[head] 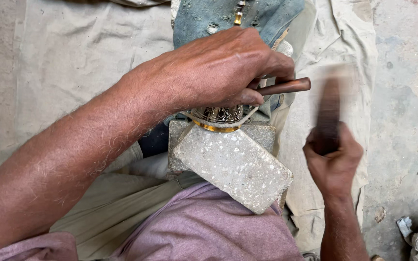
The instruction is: The person sits on the ground with an ornate brass bell-shaped object resting on a stone block. They hold a wooden peg and a punch against the object and repeatedly strike the punch with a wooden mallet, occasionally repositioning and rotating the bell to work different areas.
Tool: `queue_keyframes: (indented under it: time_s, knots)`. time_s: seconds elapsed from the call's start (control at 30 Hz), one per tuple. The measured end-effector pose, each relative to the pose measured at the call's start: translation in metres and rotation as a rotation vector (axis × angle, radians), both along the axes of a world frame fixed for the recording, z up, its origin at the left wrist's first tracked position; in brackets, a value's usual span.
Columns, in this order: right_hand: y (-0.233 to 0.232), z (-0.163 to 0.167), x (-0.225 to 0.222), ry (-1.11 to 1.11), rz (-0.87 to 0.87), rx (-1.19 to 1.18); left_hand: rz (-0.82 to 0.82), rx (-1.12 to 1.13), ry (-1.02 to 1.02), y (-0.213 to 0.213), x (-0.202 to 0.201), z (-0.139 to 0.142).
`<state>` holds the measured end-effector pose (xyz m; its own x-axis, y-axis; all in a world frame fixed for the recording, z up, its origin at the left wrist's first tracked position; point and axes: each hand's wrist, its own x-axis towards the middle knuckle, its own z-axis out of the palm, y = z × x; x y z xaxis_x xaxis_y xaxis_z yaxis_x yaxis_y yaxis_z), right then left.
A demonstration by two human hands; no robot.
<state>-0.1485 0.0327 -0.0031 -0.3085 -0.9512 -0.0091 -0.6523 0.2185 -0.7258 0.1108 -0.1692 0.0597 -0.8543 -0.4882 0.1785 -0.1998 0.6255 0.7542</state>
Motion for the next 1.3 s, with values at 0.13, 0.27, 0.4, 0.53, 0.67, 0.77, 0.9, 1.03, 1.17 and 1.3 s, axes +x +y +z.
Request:
queue_keyframes:
  time_s: [0.13,0.27,0.4,0.53,0.67,0.77,0.9,1.03,1.17,1.3]
  knots:
    - [0.001,-0.006,-0.003,-0.182,0.007,-0.152,-0.039,-0.024,0.007,-0.004,-0.001,-0.002]
    - [0.001,-0.003,-0.002,0.097,-0.003,-0.023,-0.064,-0.01,0.008,-0.005,-0.002,-0.004]
    - [0.002,0.001,0.001,-0.002,0.059,-0.061,-0.055,-0.005,-0.032,-0.006,-0.001,-0.004]
    - [0.006,-0.003,0.0,-0.224,-0.075,-0.056,-0.074,0.023,-0.015,-0.007,-0.001,-0.003]
    - [0.012,-0.01,-0.005,-0.015,0.074,-0.105,-0.075,-0.018,-0.021,-0.007,0.0,-0.003]
    - [0.014,-0.012,-0.005,-0.02,0.038,-0.115,-0.086,-0.025,-0.026,-0.008,-0.002,-0.003]
    - [0.014,-0.011,0.001,0.052,-0.01,-0.069,-0.081,0.005,-0.064,-0.007,-0.001,-0.002]
    - [0.014,-0.009,0.004,-0.175,-0.059,-0.121,-0.083,-0.05,0.02,-0.006,-0.001,-0.001]
    - [0.016,-0.012,0.004,0.061,-0.01,-0.105,-0.111,0.018,-0.085,-0.008,-0.003,0.001]
    - [0.019,-0.015,0.003,0.057,0.002,-0.062,-0.098,-0.002,-0.082,-0.006,-0.001,0.001]
